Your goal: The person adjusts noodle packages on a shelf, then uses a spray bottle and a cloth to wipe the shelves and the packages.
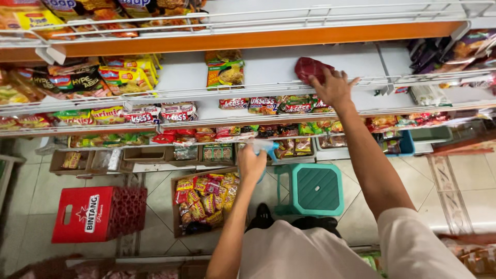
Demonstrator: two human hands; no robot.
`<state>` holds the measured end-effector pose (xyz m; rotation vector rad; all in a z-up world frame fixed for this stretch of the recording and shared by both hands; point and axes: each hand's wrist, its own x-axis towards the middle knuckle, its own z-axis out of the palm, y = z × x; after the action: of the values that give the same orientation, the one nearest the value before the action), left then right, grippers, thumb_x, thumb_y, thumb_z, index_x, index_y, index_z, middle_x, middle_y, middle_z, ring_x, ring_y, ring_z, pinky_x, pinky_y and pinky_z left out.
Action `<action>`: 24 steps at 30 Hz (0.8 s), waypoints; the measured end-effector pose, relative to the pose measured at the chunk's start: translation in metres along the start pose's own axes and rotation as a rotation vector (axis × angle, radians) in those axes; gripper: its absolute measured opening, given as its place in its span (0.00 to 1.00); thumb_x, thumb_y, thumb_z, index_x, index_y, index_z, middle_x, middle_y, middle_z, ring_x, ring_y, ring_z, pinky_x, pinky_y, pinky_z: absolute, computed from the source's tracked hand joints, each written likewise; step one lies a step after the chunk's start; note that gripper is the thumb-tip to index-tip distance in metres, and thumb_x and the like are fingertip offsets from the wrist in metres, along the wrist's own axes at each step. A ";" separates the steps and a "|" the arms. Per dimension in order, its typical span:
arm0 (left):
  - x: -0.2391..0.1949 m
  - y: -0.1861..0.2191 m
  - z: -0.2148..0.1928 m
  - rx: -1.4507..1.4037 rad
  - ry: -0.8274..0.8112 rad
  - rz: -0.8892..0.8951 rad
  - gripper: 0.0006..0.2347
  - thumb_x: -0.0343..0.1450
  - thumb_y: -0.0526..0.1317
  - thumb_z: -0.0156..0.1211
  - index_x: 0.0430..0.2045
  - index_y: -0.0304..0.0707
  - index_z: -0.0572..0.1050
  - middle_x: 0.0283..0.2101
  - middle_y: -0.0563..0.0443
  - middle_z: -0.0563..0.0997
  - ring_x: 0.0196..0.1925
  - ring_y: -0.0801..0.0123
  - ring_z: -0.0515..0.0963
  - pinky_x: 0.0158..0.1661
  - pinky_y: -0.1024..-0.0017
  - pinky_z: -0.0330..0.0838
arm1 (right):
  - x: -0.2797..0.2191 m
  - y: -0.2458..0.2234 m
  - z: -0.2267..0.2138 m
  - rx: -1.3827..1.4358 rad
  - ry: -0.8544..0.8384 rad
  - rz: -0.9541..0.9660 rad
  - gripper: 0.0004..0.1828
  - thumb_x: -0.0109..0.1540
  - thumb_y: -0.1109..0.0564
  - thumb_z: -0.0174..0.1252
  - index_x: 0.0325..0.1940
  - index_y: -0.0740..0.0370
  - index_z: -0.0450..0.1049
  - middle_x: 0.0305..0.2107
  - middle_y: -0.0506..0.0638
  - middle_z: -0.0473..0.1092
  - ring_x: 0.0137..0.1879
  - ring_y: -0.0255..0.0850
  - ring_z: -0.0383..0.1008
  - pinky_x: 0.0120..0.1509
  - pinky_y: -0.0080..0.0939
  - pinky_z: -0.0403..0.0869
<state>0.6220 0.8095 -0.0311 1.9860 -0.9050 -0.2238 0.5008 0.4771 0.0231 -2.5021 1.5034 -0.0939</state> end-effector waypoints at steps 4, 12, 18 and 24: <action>-0.001 -0.011 0.001 -0.104 -0.077 -0.169 0.17 0.66 0.43 0.61 0.40 0.27 0.77 0.38 0.28 0.83 0.43 0.37 0.82 0.46 0.51 0.75 | 0.019 -0.025 0.021 -0.118 0.189 -0.160 0.53 0.62 0.14 0.33 0.72 0.58 0.59 0.66 0.66 0.61 0.73 0.74 0.51 0.67 0.94 0.36; -0.016 -0.021 0.011 -0.194 0.011 -0.105 0.21 0.66 0.39 0.59 0.51 0.25 0.70 0.48 0.29 0.79 0.52 0.38 0.76 0.58 0.47 0.62 | 0.028 -0.059 0.004 0.366 0.238 -0.456 0.21 0.64 0.49 0.69 0.47 0.65 0.68 0.37 0.64 0.75 0.43 0.63 0.78 0.46 0.58 0.75; -0.014 -0.004 -0.001 0.003 -0.005 0.217 0.23 0.75 0.40 0.59 0.63 0.29 0.63 0.65 0.30 0.69 0.65 0.43 0.67 0.65 0.48 0.51 | -0.040 -0.041 0.017 0.663 0.847 -0.564 0.13 0.68 0.61 0.63 0.48 0.65 0.64 0.36 0.58 0.68 0.38 0.50 0.70 0.43 0.46 0.73; -0.001 0.034 -0.023 -0.028 -0.187 0.351 0.34 0.73 0.46 0.63 0.72 0.30 0.56 0.55 0.33 0.73 0.57 0.43 0.71 0.59 0.48 0.57 | -0.181 0.016 0.126 2.165 -0.086 0.200 0.11 0.74 0.49 0.50 0.53 0.58 0.67 0.37 0.48 0.67 0.42 0.41 0.67 0.47 0.47 0.67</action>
<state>0.6148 0.8152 0.0089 1.7651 -1.3442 -0.2222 0.4220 0.6487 -0.0929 -0.5483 0.5852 -0.9085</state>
